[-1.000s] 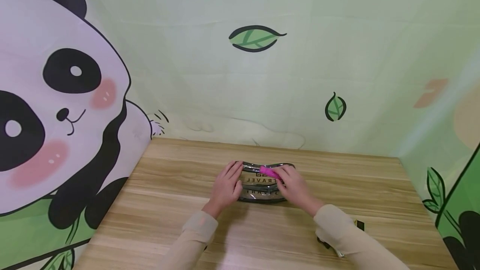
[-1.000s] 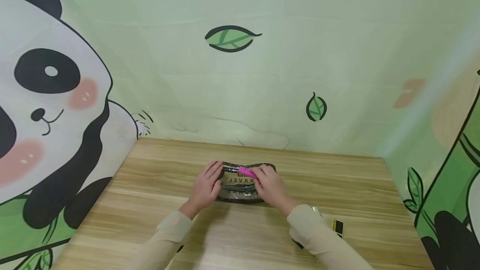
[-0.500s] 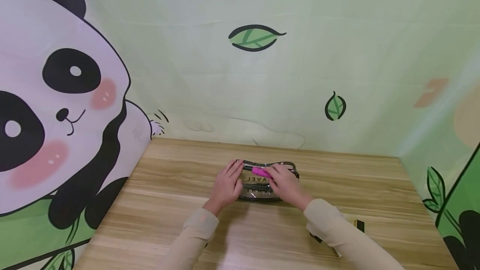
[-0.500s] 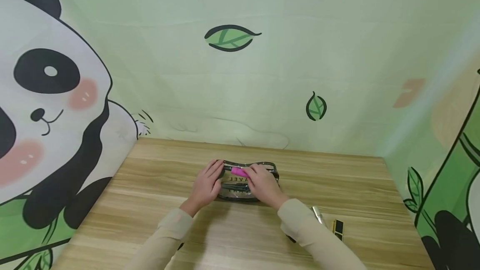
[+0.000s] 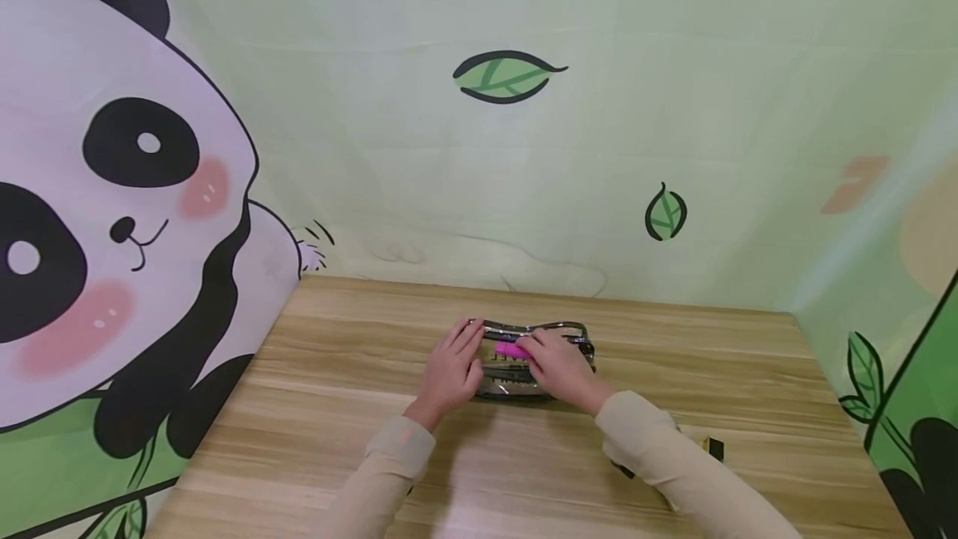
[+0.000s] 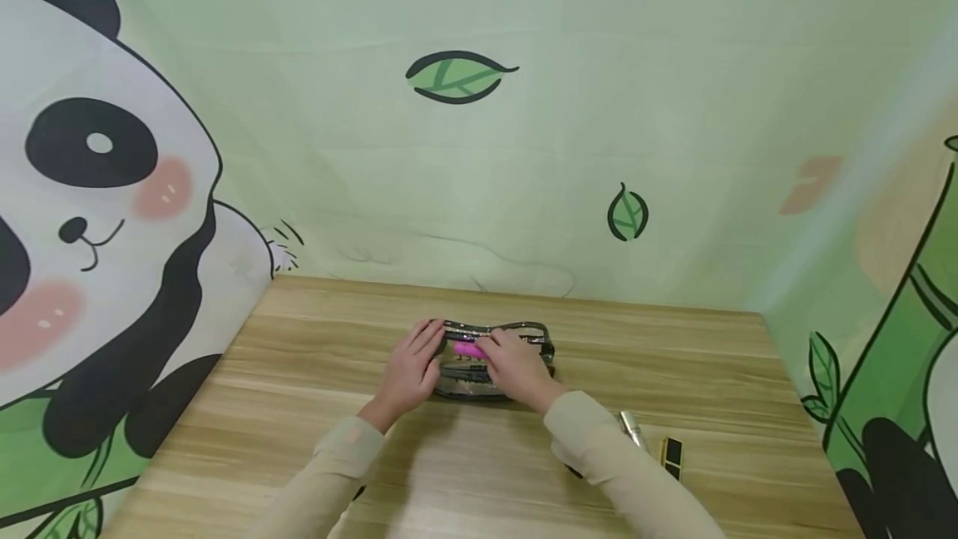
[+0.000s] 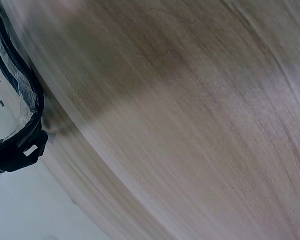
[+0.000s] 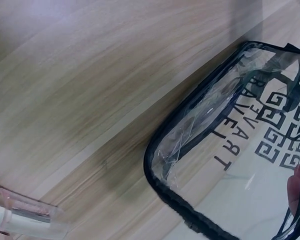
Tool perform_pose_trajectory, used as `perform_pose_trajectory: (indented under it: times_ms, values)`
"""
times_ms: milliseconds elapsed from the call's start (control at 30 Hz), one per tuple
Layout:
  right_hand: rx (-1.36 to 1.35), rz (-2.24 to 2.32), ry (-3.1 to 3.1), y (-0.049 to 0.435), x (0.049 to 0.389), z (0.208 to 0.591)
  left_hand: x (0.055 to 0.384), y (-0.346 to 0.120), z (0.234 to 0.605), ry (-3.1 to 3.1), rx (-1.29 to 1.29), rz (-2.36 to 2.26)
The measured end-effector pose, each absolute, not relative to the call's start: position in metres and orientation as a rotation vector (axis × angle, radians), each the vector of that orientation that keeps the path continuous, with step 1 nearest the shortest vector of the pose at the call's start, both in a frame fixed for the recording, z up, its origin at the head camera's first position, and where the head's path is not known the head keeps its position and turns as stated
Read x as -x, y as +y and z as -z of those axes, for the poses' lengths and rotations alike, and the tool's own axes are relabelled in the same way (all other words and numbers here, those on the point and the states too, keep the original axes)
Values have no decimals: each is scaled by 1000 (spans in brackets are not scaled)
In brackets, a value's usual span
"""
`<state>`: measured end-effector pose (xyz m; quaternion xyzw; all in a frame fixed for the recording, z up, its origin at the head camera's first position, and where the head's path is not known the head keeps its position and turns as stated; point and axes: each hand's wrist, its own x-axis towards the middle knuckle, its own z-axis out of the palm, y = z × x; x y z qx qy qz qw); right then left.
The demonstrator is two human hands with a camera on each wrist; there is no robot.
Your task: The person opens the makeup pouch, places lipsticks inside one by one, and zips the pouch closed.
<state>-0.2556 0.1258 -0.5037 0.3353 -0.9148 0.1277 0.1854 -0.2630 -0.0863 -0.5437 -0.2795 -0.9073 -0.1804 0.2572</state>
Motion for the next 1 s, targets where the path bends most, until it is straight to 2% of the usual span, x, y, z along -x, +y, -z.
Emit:
perform_pose_trajectory:
  times_ms: [1000]
  values:
    - [-969, -288, -2662, 112, 256, 506, 264, -85, 548, -2392, 756, 493]
